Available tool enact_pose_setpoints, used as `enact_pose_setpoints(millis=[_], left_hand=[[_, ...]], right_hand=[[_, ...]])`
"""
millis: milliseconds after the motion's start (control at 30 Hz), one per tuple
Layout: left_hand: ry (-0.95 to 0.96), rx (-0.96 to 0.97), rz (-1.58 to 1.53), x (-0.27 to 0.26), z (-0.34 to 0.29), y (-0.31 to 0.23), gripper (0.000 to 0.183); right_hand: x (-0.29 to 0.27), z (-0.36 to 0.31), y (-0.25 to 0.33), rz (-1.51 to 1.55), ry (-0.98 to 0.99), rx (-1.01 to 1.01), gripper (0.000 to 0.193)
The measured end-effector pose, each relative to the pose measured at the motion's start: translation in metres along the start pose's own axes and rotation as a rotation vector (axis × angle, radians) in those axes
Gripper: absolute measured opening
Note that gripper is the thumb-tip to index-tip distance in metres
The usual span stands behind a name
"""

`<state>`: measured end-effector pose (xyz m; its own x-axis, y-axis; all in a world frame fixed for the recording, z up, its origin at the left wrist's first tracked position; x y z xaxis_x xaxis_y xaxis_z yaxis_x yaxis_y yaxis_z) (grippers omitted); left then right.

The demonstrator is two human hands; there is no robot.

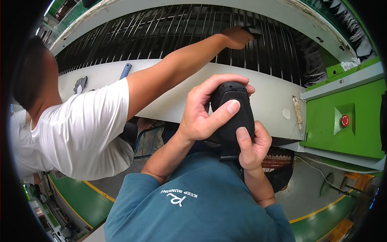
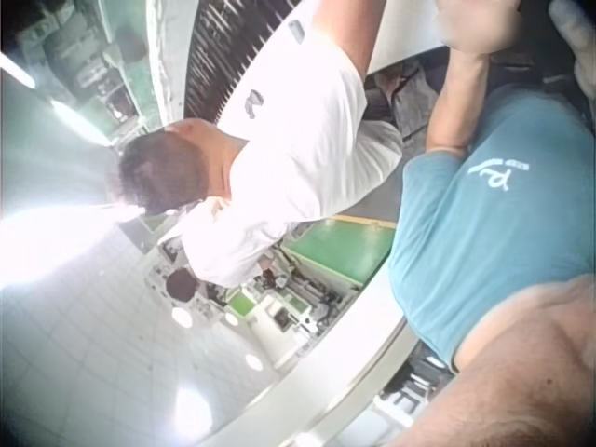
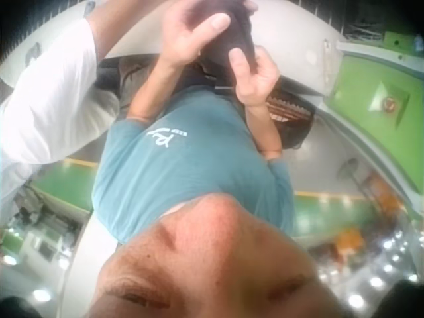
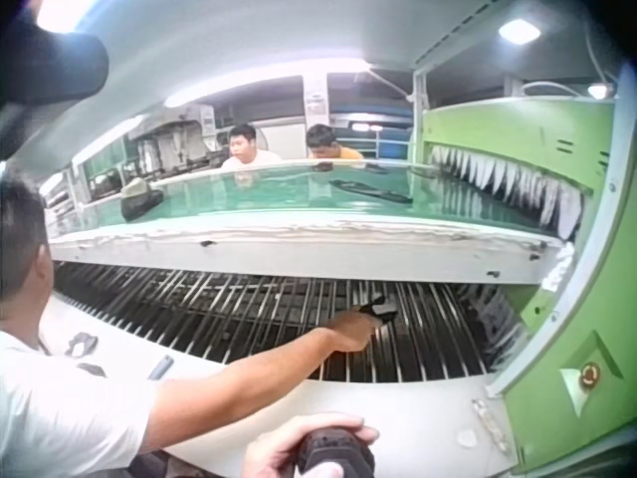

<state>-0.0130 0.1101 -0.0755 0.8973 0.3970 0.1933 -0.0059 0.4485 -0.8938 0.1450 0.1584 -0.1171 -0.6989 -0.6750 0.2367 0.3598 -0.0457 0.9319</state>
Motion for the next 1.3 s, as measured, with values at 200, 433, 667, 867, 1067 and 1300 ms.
enact_pose_setpoints(millis=[200,433,667,867,1067,1300], left_hand=[[-0.005,0.001,-0.005,0.0005,-0.0002,0.0004,0.049],[-0.002,0.014,0.01,0.0005,0.0007,0.0007,0.048],[-0.009,0.021,0.014,0.0009,-0.0002,0.0005,0.047],[-0.01,0.014,0.002,0.0009,-0.0012,0.0006,0.047],[-0.004,0.018,-0.003,0.0007,-0.002,0.0001,0.047],[0.015,-0.004,-0.074,-0.0004,-0.0033,0.0011,0.038]], right_hand=[[-0.0001,0.0009,0.0008,-0.006,-0.001,-0.007,0.014],[0.0,0.0,0.0001,0.005,-0.002,0.009,0.015],[0.0004,0.0006,0.0019,0.002,0.003,-0.004,0.015],[-0.0005,-0.0001,0.0017,-0.01,0.009,0.006,0.014],[-0.0005,0.0,0.0011,-0.009,0.01,0.004,0.014],[-0.0011,-0.0002,0.0001,0.003,0.018,0.007,0.014]])
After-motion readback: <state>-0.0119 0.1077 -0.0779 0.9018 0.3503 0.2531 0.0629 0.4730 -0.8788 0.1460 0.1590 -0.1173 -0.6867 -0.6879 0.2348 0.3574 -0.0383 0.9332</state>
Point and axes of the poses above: each hand's wrist, its own z-axis towards the middle knuckle, its own x-axis out of the palm, y = z × x, the point moved 7 cm from there along z, towards the middle knuckle, and after that the axes turned 2 degrees about x, right-handed, at the moved point
